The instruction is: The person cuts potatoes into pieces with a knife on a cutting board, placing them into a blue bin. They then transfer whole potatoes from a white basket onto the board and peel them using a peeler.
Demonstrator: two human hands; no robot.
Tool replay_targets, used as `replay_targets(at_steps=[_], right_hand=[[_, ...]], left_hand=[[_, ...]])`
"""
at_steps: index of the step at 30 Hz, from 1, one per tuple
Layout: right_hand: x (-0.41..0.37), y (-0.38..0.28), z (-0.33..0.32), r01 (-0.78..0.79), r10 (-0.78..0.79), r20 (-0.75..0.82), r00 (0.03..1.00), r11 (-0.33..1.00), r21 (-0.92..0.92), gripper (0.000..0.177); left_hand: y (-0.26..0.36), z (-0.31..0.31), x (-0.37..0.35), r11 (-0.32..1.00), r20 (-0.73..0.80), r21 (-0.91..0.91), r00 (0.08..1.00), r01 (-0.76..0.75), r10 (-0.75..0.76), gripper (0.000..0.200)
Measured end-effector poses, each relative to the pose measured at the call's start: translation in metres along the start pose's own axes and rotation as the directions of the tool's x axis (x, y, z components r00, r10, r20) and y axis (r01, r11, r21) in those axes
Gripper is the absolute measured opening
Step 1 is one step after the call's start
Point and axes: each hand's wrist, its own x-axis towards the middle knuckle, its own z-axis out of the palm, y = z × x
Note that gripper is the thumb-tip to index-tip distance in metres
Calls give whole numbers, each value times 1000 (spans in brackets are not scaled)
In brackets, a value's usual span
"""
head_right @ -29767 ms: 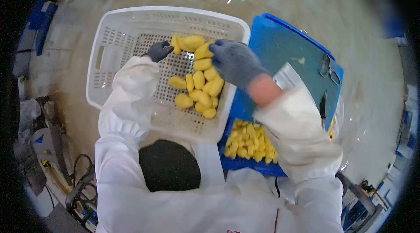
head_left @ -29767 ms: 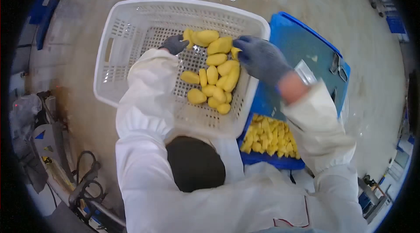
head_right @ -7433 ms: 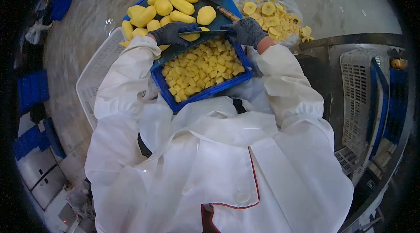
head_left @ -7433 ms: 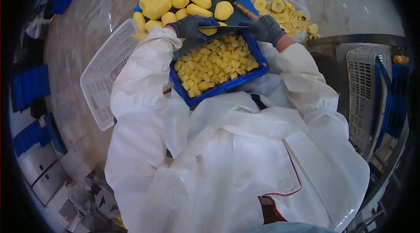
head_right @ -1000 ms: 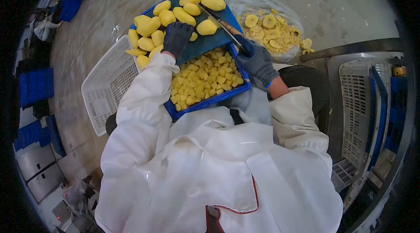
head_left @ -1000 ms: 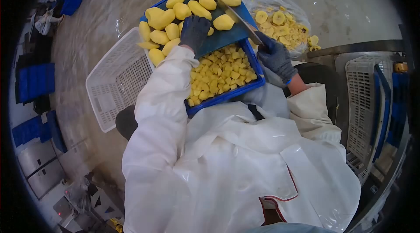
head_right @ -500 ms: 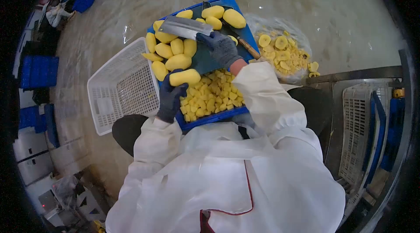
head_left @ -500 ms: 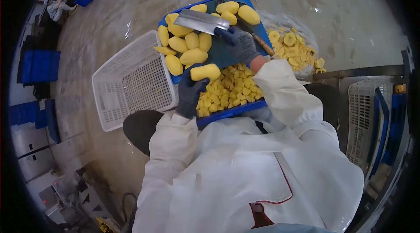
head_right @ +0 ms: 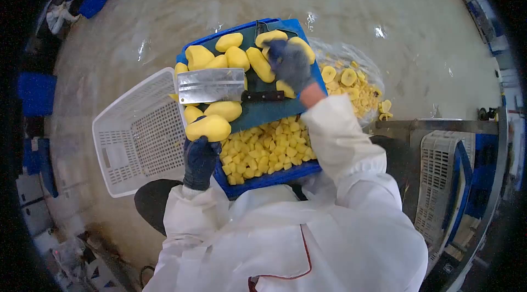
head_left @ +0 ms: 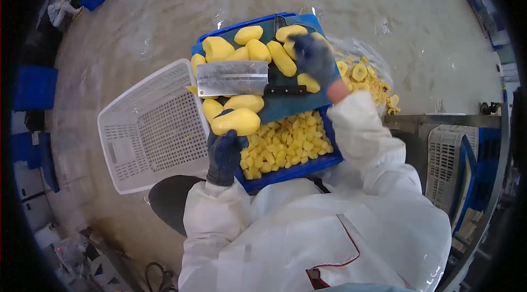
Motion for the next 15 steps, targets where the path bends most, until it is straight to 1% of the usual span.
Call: replay_targets(at_steps=[1, 2, 3, 4, 5, 7, 8, 10, 11, 12, 14, 15], right_hand=[[19, 20, -1, -123, 117, -40, 992, 971, -206, 19], [47, 60, 3, -85, 142, 94, 985, 888, -451, 22], [70, 86, 3, -77, 214, 220, 952, 860, -504, 23], [90, 104, 5, -60, 288, 334, 897, 830, -554, 23], [106, 123, 14, 12, 315, 458, 831, 813, -582, 22], [121, 152, 35, 164, 376, 664, 646, 782, -602, 21], [119, 144, 37, 258, 311, 714, 627, 783, -567, 24], [115, 165, 56, 353, 246, 692, 679, 717, -601, 26], [116, 160, 59, 397, 209, 680, 703, 679, -618, 28], [120, 156, 54, 394, 248, 691, 678, 671, -628, 30], [126, 149, 40, 361, 279, 696, 661, 696, -621, 29], [127, 145, 35, 342, 295, 700, 651, 709, -617, 28]], left_hand=[[4, 8, 0, 1000, 1, -1, 1000, -13, 13, 59], [10, 22, -1, 1000, 4, -1, 1000, -29, 29, 63], [13, 29, 1, 999, 8, 0, 999, -45, 45, 67], [12, 28, 4, 998, 35, -11, 997, -65, 66, 76], [13, 29, 4, 999, 33, 2, 998, -46, 46, 77], [16, 31, 3, 999, 28, 32, 1000, -6, 5, 78], [16, 27, 5, 1000, 48, 10, 999, 19, -20, 77], [12, 16, 8, 999, 64, -29, 998, 30, -28, 77], [12, 16, 9, 998, 74, -47, 997, 33, -30, 77], [13, 17, 9, 999, 61, -26, 998, 27, -25, 74], [14, 21, 6, 1000, 38, 17, 999, 23, -24, 68], [13, 21, 6, 999, 51, 2, 998, 41, -41, 67]])
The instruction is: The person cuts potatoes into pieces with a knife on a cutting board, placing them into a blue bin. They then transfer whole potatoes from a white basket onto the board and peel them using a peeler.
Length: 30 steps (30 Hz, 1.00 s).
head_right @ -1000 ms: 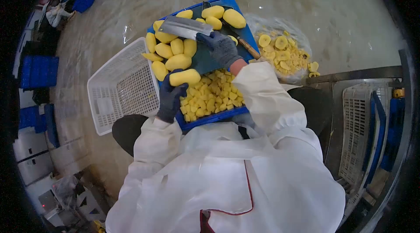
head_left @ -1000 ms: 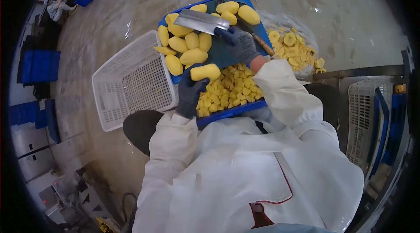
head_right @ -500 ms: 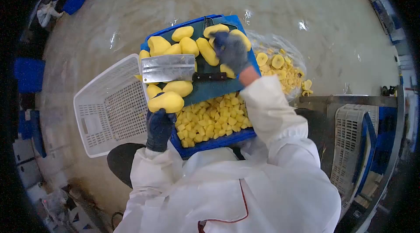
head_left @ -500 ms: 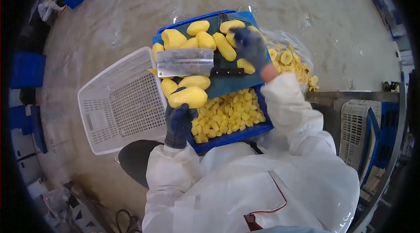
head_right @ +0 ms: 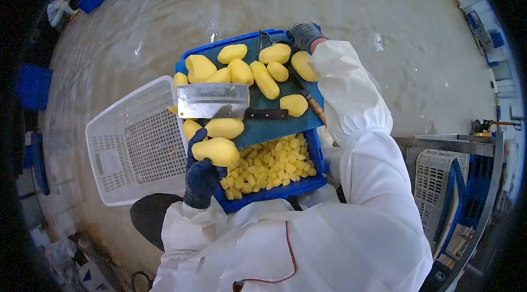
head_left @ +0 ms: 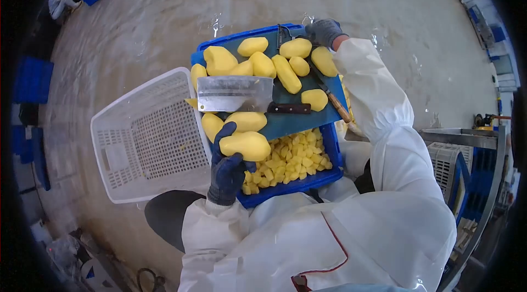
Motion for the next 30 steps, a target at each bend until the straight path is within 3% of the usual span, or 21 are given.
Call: replay_targets(at_steps=[3, 6, 8, 11, 14, 15, 19, 20, 22, 24, 25, 28, 30], right_hand=[[-2, 9, 5, 43, -42, -10, 999, 984, 174, 30], [24, 5, 31, 78, -80, -48, 996, 996, -48, 34], [22, 2, 28, 79, -82, -46, 996, 995, -54, 31], [19, 0, 9, 96, -111, -185, 977, 992, -85, 25], [4, 8, -4, 52, -8, -457, 889, 995, 84, 18], [-3, 10, -7, 18, 16, -504, 864, 998, 62, 19], [-56, 34, -10, -62, 243, -600, 762, 950, 306, 20], [-82, 32, -15, -22, 331, -679, 656, 907, 421, 21], [-132, 37, -20, 16, 444, -625, 641, 807, 590, 25], [-199, 25, -44, 33, 422, -607, 674, 803, 595, 29], [-228, 14, -54, 94, 527, -406, 747, 521, 849, 25], [-306, 5, -64, 297, 490, -343, 801, 172, 939, 25], [-352, -2, -69, 355, 481, -362, 798, 110, 928, 26]], left_hand=[[-2, 0, -3, 999, 15, -19, 999, 47, -46, 65], [-7, -1, -4, 997, -13, 13, 997, 72, -72, 64], [-12, -4, -5, 996, -34, 28, 996, 80, -79, 64], [-15, -3, -2, 998, -34, 65, 999, 25, -22, 59], [-15, -4, -1, 995, 22, 90, 999, 34, -36, 59], [-15, -2, -2, 995, 20, 79, 998, 56, -58, 59], [-6, 15, -2, 988, 110, 89, 985, 124, -134, 63], [-10, 20, -3, 994, 120, 29, 986, 109, -112, 66], [-11, 34, -4, 989, 106, -31, 984, 146, -142, 70], [-18, 40, 1, 979, 220, -112, 965, 173, -145, 65], [-22, 48, 0, 972, 228, -141, 962, 186, -151, 64], [-46, 67, 15, 964, 294, -141, 940, 224, -175, 61], [-58, 92, 20, 973, 337, -61, 922, 222, -189, 60]])
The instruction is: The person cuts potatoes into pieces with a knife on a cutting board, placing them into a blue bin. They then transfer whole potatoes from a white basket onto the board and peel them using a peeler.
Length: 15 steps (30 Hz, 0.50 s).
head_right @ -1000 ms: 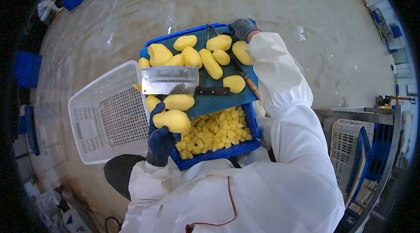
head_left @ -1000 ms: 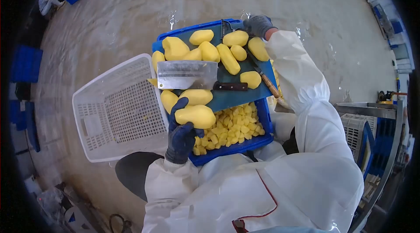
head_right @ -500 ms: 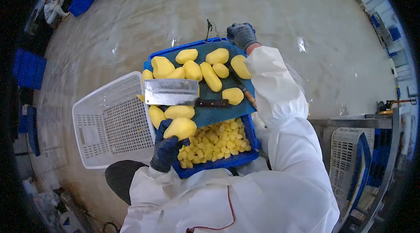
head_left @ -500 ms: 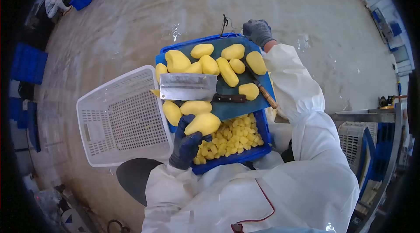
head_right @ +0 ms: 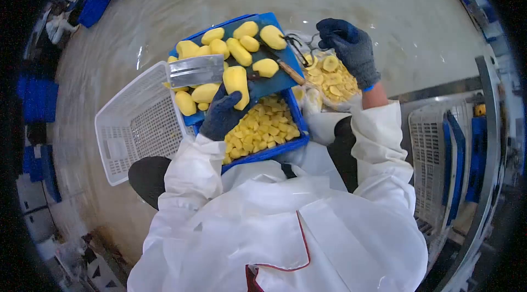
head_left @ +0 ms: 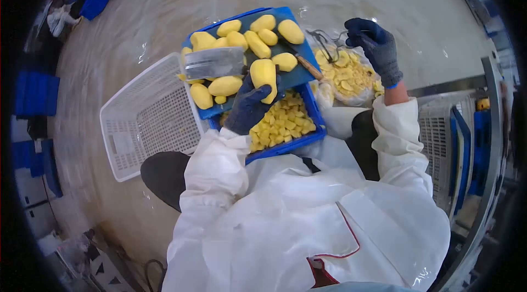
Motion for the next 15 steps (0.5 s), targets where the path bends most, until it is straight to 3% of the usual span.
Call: replay_targets(at_steps=[1, 3, 7, 8, 9, 11, 13, 15], right_hand=[[-16, -14, -5, -15, 15, -13, 1000, 1000, 14, 26], [-46, -33, -13, -32, 38, -56, 998, 994, 101, 27], [-86, -47, -14, -23, 17, 30, 999, 976, 219, 29], [-93, -46, -11, 8, -19, 79, 997, 991, 133, 27], [-98, -42, -7, -24, 2, 103, 995, 975, 220, 28], [-106, -28, 2, -112, 69, 134, 989, 931, 349, 33], [-113, -10, 16, -27, 27, 4, 1000, 930, 367, 33], [-123, 11, 33, 5, 32, -108, 994, 946, 325, 31]], left_hand=[[-7, 18, 2, 997, -81, 75, 996, -25, 31, 56], [-25, 30, 11, 986, -27, 165, 999, -34, 39, 58], [-63, 58, 20, 905, 48, 403, 991, -136, 128, 61], [-70, 65, 20, 874, 51, 459, 986, -163, 157, 61], [-74, 72, 21, 845, 39, 508, 984, -167, 171, 63], [-83, 82, 22, 886, 7, 444, 989, -136, 148, 62], [-90, 91, 24, 915, 1, 375, 987, -148, 159, 60], [-88, 104, 23, 894, -16, 428, 988, -133, 154, 60]])
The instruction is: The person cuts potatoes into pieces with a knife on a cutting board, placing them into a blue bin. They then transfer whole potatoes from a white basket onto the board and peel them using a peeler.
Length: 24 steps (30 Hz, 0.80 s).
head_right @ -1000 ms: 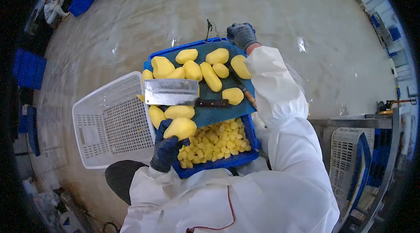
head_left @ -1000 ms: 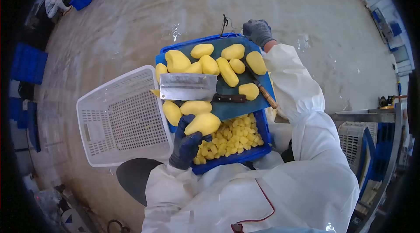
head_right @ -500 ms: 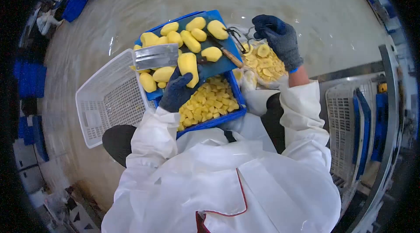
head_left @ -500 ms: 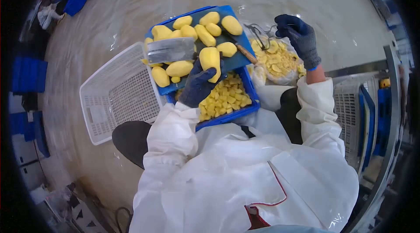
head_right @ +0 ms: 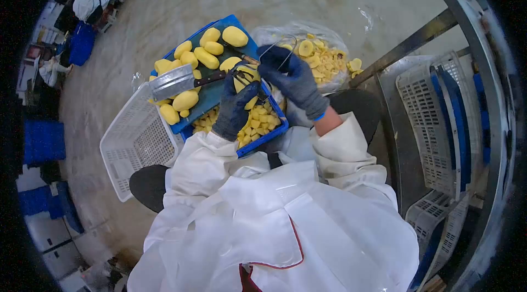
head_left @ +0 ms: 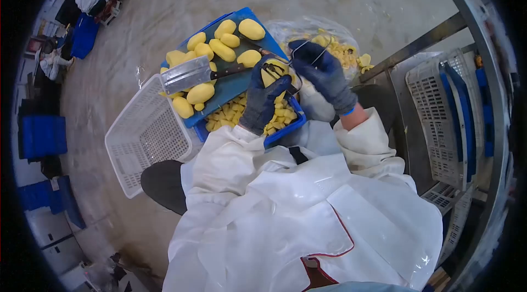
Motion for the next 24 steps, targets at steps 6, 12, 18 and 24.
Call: replay_targets(at_steps=[6, 12, 18, 24], right_hand=[[3, 14, -25, -167, 179, -84, 980, 977, 134, 23], [48, 44, -104, -212, 267, -403, 876, 961, 175, 16], [20, 17, -54, -241, 249, -22, 968, 953, 186, 20], [41, 58, -110, -208, 349, -446, 824, 919, 335, 19]], left_hand=[[-6, 4, 2, 996, 129, 67, 990, 54, -62, 60], [-8, 5, 1, 992, 215, -7, 969, 123, -118, 57], [-16, 14, 10, 989, 203, 89, 970, 120, -136, 52], [-15, 3, 15, 994, 205, 39, 973, 104, -110, 56]])
